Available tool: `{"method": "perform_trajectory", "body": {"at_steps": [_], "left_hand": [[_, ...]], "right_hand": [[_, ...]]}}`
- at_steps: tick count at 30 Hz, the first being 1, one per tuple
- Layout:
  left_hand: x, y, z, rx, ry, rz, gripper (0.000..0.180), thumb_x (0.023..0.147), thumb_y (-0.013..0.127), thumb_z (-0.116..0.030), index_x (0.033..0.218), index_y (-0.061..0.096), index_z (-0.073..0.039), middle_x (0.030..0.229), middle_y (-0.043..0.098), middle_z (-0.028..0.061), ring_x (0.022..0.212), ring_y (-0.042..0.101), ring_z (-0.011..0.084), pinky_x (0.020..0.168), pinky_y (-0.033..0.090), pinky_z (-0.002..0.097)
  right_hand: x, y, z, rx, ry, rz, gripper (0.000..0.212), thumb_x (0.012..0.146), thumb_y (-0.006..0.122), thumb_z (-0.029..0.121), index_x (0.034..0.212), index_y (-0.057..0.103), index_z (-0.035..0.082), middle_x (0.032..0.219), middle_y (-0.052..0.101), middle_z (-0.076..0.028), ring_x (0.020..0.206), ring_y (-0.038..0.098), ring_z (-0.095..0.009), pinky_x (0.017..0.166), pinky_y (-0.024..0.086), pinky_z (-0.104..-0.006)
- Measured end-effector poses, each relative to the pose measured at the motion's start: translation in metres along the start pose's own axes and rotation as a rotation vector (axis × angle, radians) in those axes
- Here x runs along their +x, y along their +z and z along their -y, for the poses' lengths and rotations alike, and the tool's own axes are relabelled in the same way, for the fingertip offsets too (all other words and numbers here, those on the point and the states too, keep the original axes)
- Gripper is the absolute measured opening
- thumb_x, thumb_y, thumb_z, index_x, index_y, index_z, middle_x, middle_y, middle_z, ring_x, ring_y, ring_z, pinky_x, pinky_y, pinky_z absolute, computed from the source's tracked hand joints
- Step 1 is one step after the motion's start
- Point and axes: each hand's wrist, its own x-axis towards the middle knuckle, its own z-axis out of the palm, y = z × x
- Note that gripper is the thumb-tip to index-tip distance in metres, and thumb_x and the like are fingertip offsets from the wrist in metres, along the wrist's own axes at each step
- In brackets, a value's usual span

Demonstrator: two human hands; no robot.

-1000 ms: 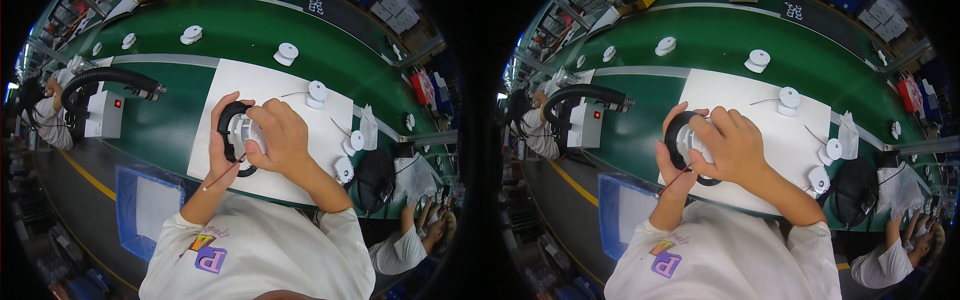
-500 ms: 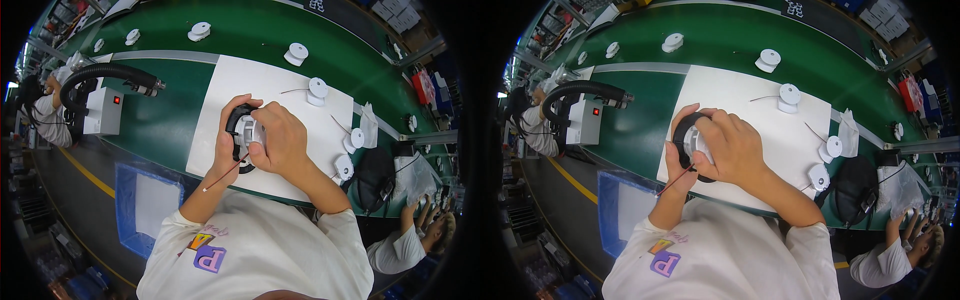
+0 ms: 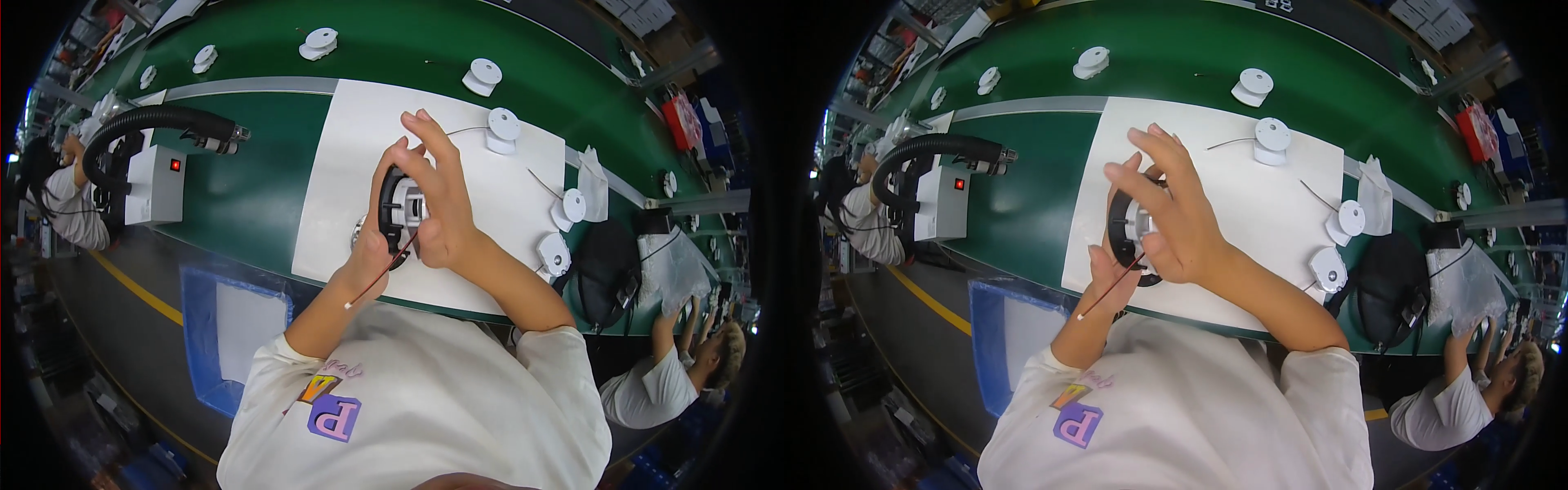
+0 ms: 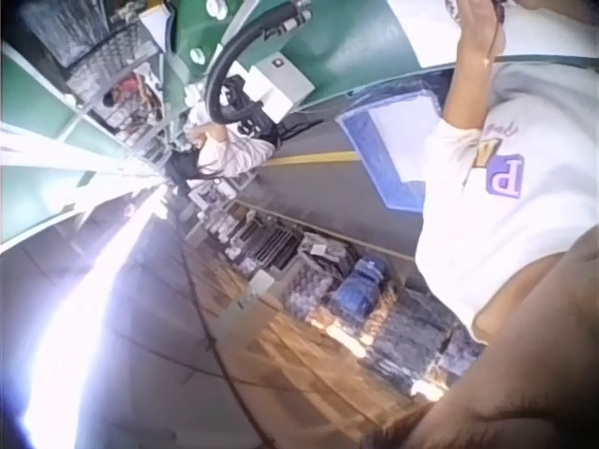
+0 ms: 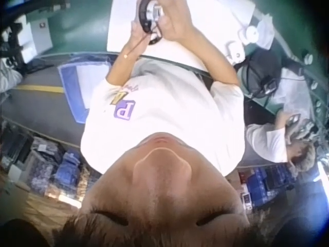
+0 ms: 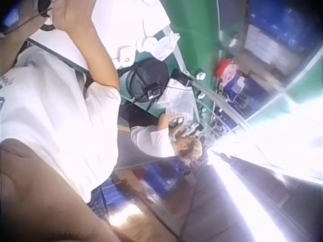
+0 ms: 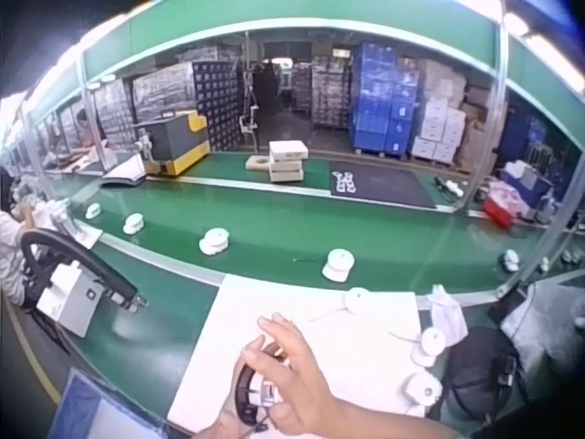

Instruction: The person assembles LED light fixtures by hand, connecting wires to an LED light base and attaching a plastic cover.

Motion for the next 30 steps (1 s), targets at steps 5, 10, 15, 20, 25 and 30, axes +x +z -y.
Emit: {"method": "perform_trajectory", "body": {"at_steps": [5, 10, 15, 20, 25, 30], "left_hand": [[0.008, -0.007, 0.027, -0.038, 0.014, 0.036, 0.089, 0.096, 0.031, -0.069, 0.157, 0.008, -0.007, 0.159, 0.019, 0.0127, 0.146, 0.022, 0.0262, 0.117, 0.022, 0.0402], [0.027, -0.003, 0.026, -0.022, 0.031, -0.112, 0.091, 0.096, 0.035, -0.068, 0.157, 0.008, -0.007, 0.159, 0.017, 0.0113, 0.145, 0.023, 0.0247, 0.117, 0.020, 0.0387], [0.027, -0.031, -0.002, 0.467, -0.062, -0.035, 0.082, 0.095, 0.059, -0.046, 0.155, 0.021, -0.006, 0.156, 0.029, 0.0193, 0.142, 0.031, 0.0326, 0.115, 0.025, 0.0400], [-0.017, -0.070, 0.003, 1.195, -0.601, -0.096, 0.057, 0.090, 0.067, -0.022, 0.141, 0.048, -0.006, 0.109, 0.065, 0.0193, 0.093, 0.064, 0.0236, 0.085, 0.050, 0.0366], [-0.032, -0.076, 0.019, 0.944, -0.631, -0.050, 0.057, 0.088, 0.068, -0.017, 0.139, 0.045, -0.004, 0.084, 0.065, 0.0136, 0.065, 0.061, 0.0231, 0.066, 0.052, 0.0348], [-0.029, -0.083, 0.019, 0.300, -0.558, -0.399, 0.056, 0.083, 0.067, 0.005, 0.135, 0.047, -0.002, 0.093, 0.066, 0.0096, 0.074, 0.065, 0.0161, 0.060, 0.056, 0.0303]], "right_hand": [[-0.009, -0.003, -0.012, -0.092, 0.043, -0.089, 0.060, 0.100, 0.028, 0.051, 0.137, 0.054, 0.012, 0.141, 0.040, -0.025, 0.122, 0.043, -0.044, 0.098, 0.035, -0.0519], [0.024, -0.037, 0.006, -0.552, 0.051, 0.211, 0.053, 0.086, 0.052, 0.038, 0.135, 0.058, 0.018, 0.099, 0.054, -0.011, 0.089, 0.047, -0.029, 0.084, 0.033, -0.0433], [0.027, -0.092, -0.052, -0.887, 0.025, 0.266, 0.052, 0.083, 0.059, 0.021, 0.134, 0.055, 0.022, 0.097, 0.061, -0.006, 0.089, 0.055, -0.026, 0.083, 0.037, -0.0443], [0.003, -0.244, -0.175, -1.600, 0.557, 0.398, 0.045, 0.102, 0.041, 0.038, 0.146, 0.041, 0.024, 0.104, 0.068, -0.013, 0.106, 0.059, -0.029, 0.090, 0.039, -0.0522], [-0.021, -0.311, -0.245, -1.847, 0.762, 0.511, 0.053, 0.102, 0.036, 0.050, 0.150, 0.034, 0.027, 0.110, 0.067, -0.017, 0.113, 0.059, -0.033, 0.097, 0.037, -0.0590], [0.012, -0.261, -0.236, -1.720, 0.783, 0.575, 0.060, 0.101, 0.031, 0.058, 0.150, 0.036, 0.025, 0.130, 0.060, -0.020, 0.123, 0.056, -0.036, 0.099, 0.041, -0.0573]]}}
